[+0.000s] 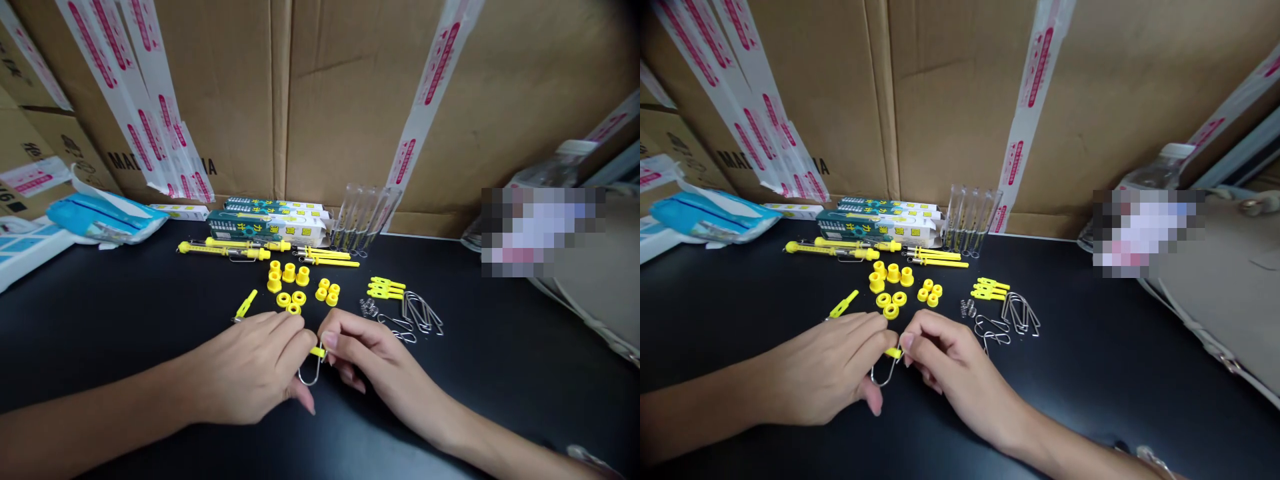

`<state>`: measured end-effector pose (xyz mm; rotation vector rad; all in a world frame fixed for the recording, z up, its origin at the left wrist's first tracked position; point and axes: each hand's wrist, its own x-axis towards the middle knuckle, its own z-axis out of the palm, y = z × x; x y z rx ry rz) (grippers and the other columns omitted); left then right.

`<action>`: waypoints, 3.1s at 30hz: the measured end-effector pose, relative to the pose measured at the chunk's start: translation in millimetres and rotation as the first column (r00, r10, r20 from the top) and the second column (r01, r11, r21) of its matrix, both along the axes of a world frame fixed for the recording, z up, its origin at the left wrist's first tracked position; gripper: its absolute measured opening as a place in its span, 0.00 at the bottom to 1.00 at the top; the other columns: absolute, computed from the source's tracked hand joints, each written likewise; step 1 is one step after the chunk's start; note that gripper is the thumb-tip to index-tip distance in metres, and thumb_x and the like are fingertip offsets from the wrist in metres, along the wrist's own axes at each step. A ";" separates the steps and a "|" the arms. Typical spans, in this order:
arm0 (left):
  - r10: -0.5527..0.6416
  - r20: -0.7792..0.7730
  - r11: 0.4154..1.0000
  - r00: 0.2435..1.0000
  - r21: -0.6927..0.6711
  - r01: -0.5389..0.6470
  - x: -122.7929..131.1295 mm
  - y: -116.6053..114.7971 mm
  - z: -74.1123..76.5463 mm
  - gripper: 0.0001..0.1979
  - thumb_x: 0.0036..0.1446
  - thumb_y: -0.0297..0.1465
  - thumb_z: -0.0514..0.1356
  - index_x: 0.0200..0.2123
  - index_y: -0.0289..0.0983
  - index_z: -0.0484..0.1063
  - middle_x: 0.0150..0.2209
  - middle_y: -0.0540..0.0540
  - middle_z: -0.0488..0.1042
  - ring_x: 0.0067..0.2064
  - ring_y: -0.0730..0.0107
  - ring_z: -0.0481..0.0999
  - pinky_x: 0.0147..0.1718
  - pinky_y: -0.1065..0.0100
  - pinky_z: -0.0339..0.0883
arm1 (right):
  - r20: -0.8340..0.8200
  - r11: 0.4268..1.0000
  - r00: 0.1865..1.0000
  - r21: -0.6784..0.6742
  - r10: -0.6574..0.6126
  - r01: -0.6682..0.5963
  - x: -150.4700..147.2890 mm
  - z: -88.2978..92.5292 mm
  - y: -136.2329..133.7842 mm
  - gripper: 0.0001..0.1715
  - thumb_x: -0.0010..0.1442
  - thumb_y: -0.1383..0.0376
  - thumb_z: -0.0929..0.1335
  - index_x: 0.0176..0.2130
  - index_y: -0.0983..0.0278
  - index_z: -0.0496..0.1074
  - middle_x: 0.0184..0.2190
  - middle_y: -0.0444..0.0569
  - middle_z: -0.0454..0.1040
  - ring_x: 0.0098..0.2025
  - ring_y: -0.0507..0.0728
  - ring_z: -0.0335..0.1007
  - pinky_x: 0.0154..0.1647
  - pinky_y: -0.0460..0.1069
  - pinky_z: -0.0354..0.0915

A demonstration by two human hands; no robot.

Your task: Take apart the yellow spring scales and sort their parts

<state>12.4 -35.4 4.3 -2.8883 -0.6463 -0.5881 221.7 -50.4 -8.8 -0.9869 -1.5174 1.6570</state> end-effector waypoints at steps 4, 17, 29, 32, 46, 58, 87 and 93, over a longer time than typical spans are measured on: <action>-0.050 0.019 0.997 0.999 -0.065 0.051 -2.0 2.0 0.4 0.23 0.72 0.44 0.42 0.31 0.37 0.64 0.26 0.49 0.67 0.25 0.67 0.66 0.23 0.66 0.57 | 0.031 0.999 0.999 0.022 0.031 -0.032 -0.3 1.5 -0.3 0.20 0.67 0.52 0.66 0.31 0.63 0.67 0.26 0.40 0.61 0.25 0.48 0.52 0.24 0.45 0.50; -0.147 0.034 0.897 0.989 -0.417 0.148 -8.4 5.0 3.9 0.09 0.67 0.29 0.48 0.32 0.41 0.57 0.26 0.52 0.70 0.23 0.70 0.69 0.21 0.68 0.58 | 0.041 0.983 0.995 0.159 0.091 -0.096 0.6 8.5 -0.9 0.20 0.69 0.55 0.65 0.29 0.64 0.67 0.29 0.42 0.65 0.30 0.49 0.57 0.31 0.46 0.55; -0.212 0.273 0.746 0.938 -0.574 0.336 -7.3 3.7 2.8 0.10 0.67 0.27 0.49 0.31 0.42 0.54 0.25 0.53 0.72 0.25 0.72 0.71 0.23 0.72 0.59 | 0.004 0.960 0.980 0.201 0.197 -0.194 3.2 16.9 -1.4 0.16 0.71 0.60 0.64 0.33 0.64 0.70 0.34 0.45 0.68 0.38 0.52 0.64 0.41 0.47 0.60; -0.213 0.298 0.738 0.931 -0.575 0.353 -6.5 4.1 2.9 0.10 0.69 0.29 0.48 0.31 0.41 0.55 0.25 0.52 0.73 0.25 0.73 0.72 0.24 0.73 0.61 | -0.013 0.965 0.983 0.190 0.186 -0.180 2.6 17.3 -0.9 0.15 0.71 0.61 0.64 0.33 0.65 0.70 0.33 0.44 0.67 0.36 0.50 0.62 0.38 0.46 0.59; -0.124 0.279 0.788 0.952 -0.555 0.265 -6.9 1.2 4.4 0.15 0.72 0.38 0.44 0.31 0.41 0.56 0.25 0.53 0.67 0.24 0.73 0.66 0.25 0.71 0.58 | -0.032 0.975 0.985 0.149 0.170 -0.163 0.5 13.0 -5.3 0.16 0.69 0.55 0.65 0.34 0.64 0.69 0.32 0.44 0.67 0.30 0.50 0.61 0.32 0.46 0.60; -0.035 0.277 0.708 0.960 -0.672 0.220 -2.1 0.4 7.9 0.34 0.63 0.60 0.37 0.30 0.38 0.64 0.28 0.50 0.67 0.28 0.70 0.67 0.29 0.68 0.59 | 0.096 0.977 0.993 0.198 0.064 -0.082 -1.6 8.6 -5.0 0.23 0.69 0.50 0.64 0.29 0.63 0.67 0.23 0.40 0.63 0.25 0.49 0.56 0.26 0.46 0.53; 0.501 0.591 0.629 0.632 -0.750 0.203 20.6 -8.1 -1.0 0.33 0.65 0.48 0.45 0.15 0.37 0.69 0.14 0.48 0.70 0.17 0.72 0.65 0.20 0.69 0.59 | -0.060 0.999 0.997 0.013 -0.041 0.042 -25.6 11.8 -15.2 0.26 0.64 0.46 0.67 0.29 0.64 0.68 0.21 0.39 0.65 0.18 0.48 0.68 0.22 0.44 0.59; 0.591 0.500 0.573 0.634 -0.812 0.106 22.7 -8.7 -1.7 0.32 0.69 0.46 0.39 0.17 0.38 0.63 0.14 0.50 0.66 0.17 0.72 0.65 0.18 0.70 0.58 | -0.059 0.999 0.997 -0.007 -0.042 0.042 -26.3 12.3 -15.3 0.27 0.62 0.44 0.68 0.27 0.63 0.65 0.21 0.38 0.65 0.19 0.49 0.70 0.22 0.44 0.59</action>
